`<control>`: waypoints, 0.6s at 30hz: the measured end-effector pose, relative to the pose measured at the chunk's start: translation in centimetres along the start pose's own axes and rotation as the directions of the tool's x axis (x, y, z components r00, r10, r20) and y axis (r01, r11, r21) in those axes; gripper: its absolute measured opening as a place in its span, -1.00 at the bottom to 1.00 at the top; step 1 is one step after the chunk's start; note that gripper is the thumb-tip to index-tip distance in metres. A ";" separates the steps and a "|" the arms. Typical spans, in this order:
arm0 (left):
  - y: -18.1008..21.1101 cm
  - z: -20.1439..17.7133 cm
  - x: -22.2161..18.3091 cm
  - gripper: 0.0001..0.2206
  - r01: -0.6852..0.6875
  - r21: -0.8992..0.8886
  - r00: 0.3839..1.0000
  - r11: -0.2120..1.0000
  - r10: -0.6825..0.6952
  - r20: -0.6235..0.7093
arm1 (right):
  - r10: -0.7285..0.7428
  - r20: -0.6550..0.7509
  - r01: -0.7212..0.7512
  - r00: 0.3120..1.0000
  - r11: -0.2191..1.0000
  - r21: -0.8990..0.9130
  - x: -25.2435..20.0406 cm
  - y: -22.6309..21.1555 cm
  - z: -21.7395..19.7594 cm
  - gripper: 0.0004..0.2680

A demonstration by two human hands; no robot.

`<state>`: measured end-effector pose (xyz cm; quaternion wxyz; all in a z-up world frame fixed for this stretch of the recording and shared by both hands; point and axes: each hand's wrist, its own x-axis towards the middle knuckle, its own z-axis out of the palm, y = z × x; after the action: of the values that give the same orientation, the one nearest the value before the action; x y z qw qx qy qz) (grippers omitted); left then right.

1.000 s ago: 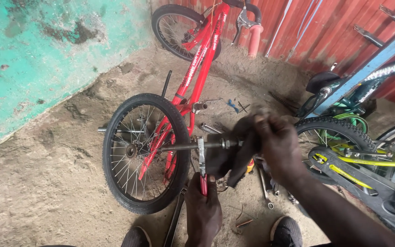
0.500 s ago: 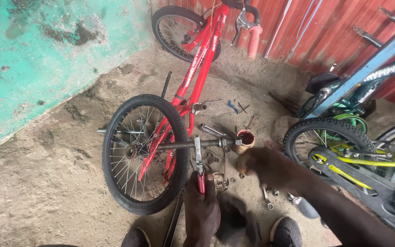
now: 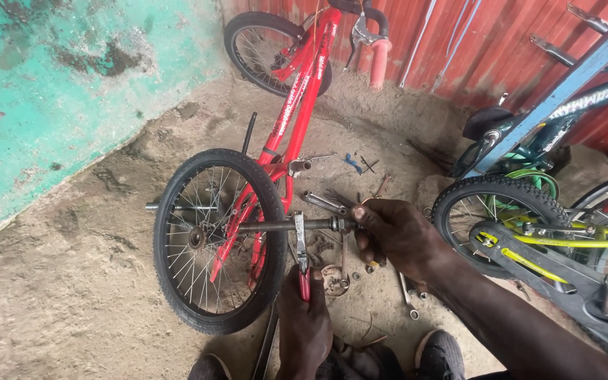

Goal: Cleaning a bicycle axle with a rag and applying lubricant to the axle housing.

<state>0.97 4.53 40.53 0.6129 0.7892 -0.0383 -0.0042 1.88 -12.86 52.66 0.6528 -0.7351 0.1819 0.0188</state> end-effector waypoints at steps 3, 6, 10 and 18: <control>0.7 -0.4 0.1 -0.74 -0.032 -0.057 0.999 0.998 0.033 0.019 | -0.056 -0.014 0.055 0.998 0.997 -0.047 -0.4 -0.8 -0.2 -0.73; 0.8 -1.3 0.5 -0.78 -0.009 -0.046 0.999 0.999 0.010 0.030 | -0.023 0.136 0.040 0.990 0.992 -0.123 -0.6 -2.1 -1.7 -0.74; 1.3 -3.0 1.3 -0.79 -0.173 0.039 0.976 0.984 0.166 0.140 | 0.142 0.496 0.001 0.856 0.961 -0.276 -0.9 -3.3 -3.5 -0.80; -2.1 -0.8 0.5 -0.79 0.080 0.129 0.979 0.988 -0.101 0.174 | 0.329 0.404 -0.044 0.854 0.818 -0.574 1.8 -0.4 -3.0 -0.75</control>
<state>1.62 5.80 38.74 0.5570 0.8223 -0.0578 -0.1012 3.05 -16.18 53.05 0.4352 -0.8386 0.0728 0.3195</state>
